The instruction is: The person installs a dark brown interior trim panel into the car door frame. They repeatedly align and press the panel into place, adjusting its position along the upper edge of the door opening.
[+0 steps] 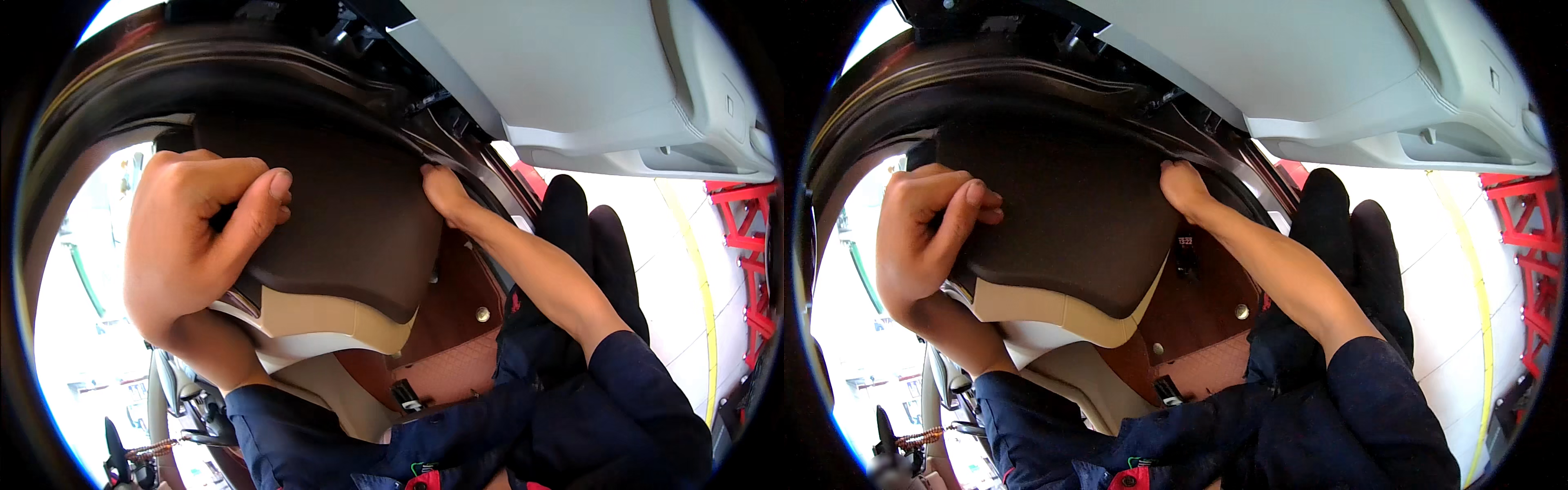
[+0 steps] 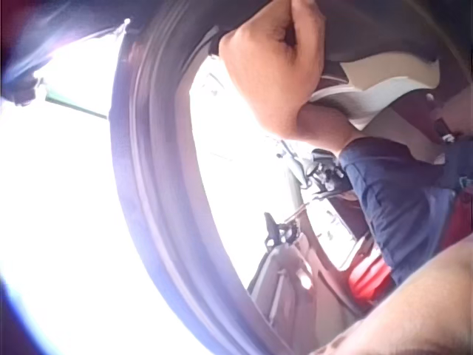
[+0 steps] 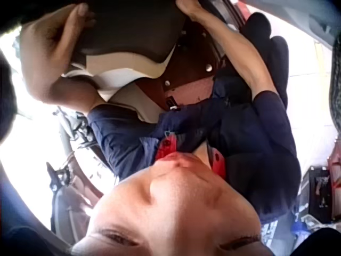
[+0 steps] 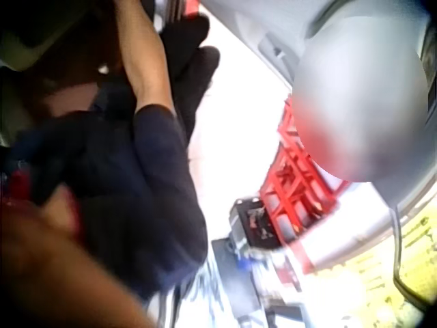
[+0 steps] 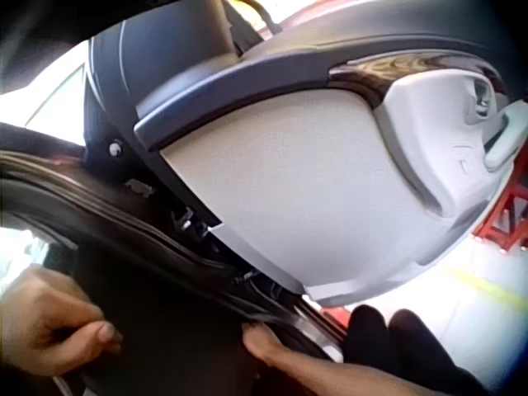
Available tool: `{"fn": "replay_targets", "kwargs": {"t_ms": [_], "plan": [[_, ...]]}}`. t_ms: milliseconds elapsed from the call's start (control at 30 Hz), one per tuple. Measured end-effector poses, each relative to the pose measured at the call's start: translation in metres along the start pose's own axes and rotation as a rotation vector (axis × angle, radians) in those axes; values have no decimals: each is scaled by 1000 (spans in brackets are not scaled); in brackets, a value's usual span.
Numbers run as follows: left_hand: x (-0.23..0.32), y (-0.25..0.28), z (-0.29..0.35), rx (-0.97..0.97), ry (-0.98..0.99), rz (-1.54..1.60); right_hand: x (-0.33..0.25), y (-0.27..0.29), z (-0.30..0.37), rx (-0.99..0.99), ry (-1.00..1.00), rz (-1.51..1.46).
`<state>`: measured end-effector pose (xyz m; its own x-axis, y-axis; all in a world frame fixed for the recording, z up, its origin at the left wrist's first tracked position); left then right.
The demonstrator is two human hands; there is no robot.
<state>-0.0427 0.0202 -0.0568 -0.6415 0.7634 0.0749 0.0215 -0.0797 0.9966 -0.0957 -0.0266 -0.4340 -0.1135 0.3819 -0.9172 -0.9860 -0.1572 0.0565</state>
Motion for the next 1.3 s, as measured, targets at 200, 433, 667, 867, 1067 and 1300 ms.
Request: {"fn": "replay_targets", "kwargs": {"t_ms": [200, 433, 667, 867, 1067, 1300], "plan": [[7, 2, 0, -12, 32, 85, 12, 38, -9, 153, 182, 384], [0, -3, 1, -58, 13, 10, -6, 41, -16, 155, 484, -34], [9, 1, 10, -204, -180, -67, -52, 41, -14, 154, 566, 632], [7, 3, 13, -147, -182, -51, -40, 51, -15, -19, 619, 578], [1, 0, 4, -75, 22, -28, -35, 56, -30, -47, 625, 521], [7, 1, 3, -1, 37, -13, -45, 62, -42, -130, 714, 506]]}}
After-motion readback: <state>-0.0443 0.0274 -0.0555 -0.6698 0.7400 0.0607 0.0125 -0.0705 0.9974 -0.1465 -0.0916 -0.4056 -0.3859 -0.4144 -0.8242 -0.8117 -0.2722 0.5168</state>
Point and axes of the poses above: each hand's wrist, its own z-axis away from the middle knuckle, its own y-axis out of the back of the hand, x = y × z, the point moved 5 cm from there along -z, towards the middle knuckle, and after that the axes turned 2 degrees about z, right-handed, at the moved point
